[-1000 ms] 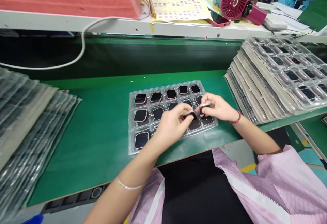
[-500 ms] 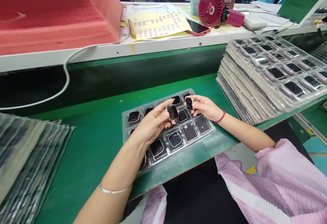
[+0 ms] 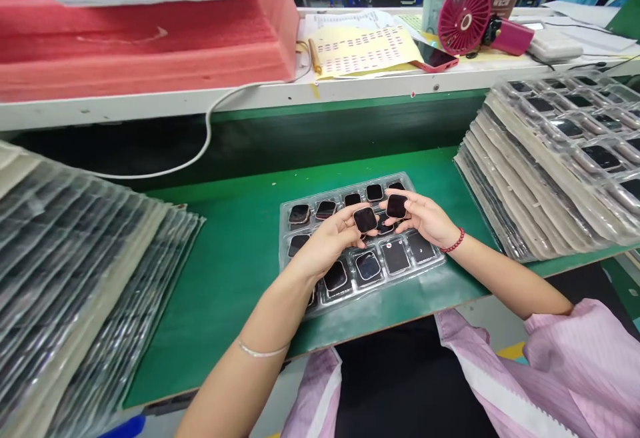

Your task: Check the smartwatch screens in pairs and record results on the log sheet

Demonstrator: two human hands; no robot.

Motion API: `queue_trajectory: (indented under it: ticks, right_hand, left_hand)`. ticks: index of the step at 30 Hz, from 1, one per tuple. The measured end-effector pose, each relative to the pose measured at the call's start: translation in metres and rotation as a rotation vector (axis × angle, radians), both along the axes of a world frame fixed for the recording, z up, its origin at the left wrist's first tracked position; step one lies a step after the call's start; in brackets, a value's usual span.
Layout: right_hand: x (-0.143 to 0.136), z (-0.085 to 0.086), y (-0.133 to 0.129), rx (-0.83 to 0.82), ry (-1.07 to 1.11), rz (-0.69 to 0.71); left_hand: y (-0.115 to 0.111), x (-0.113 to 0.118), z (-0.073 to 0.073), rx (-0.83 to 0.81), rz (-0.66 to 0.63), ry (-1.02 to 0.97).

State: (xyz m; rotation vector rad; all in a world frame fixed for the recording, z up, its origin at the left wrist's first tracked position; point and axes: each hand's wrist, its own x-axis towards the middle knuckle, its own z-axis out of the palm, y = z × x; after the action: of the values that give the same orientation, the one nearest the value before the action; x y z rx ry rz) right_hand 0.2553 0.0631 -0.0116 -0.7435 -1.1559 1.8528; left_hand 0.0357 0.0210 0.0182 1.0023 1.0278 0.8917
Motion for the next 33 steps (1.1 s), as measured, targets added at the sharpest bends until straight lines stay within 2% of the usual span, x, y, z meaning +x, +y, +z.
queue_trajectory:
  ticks: [4,9,23,28,33]
  right_hand:
    - [-0.003,0.001,-0.001,0.015,-0.043,-0.002]
    - [-0.006,0.002,-0.001,0.02,-0.078,0.002]
    - [-0.004,0.001,-0.003,0.083,-0.064,0.027]
    - [-0.003,0.0,0.001,0.088,-0.037,0.046]
    - [-0.007,0.001,-0.002,0.069,-0.095,-0.004]
  left_hand:
    - [-0.001,-0.002,0.001,0.074,0.001,0.097]
    - [0.0,-0.005,0.003,0.089,0.002,0.202]
    - [-0.005,0.011,0.017,0.082,-0.013,0.258]
    - [-0.001,0.015,0.011,0.078,0.047,0.216]
    - [-0.003,0.002,0.0,0.089,0.055,0.33]
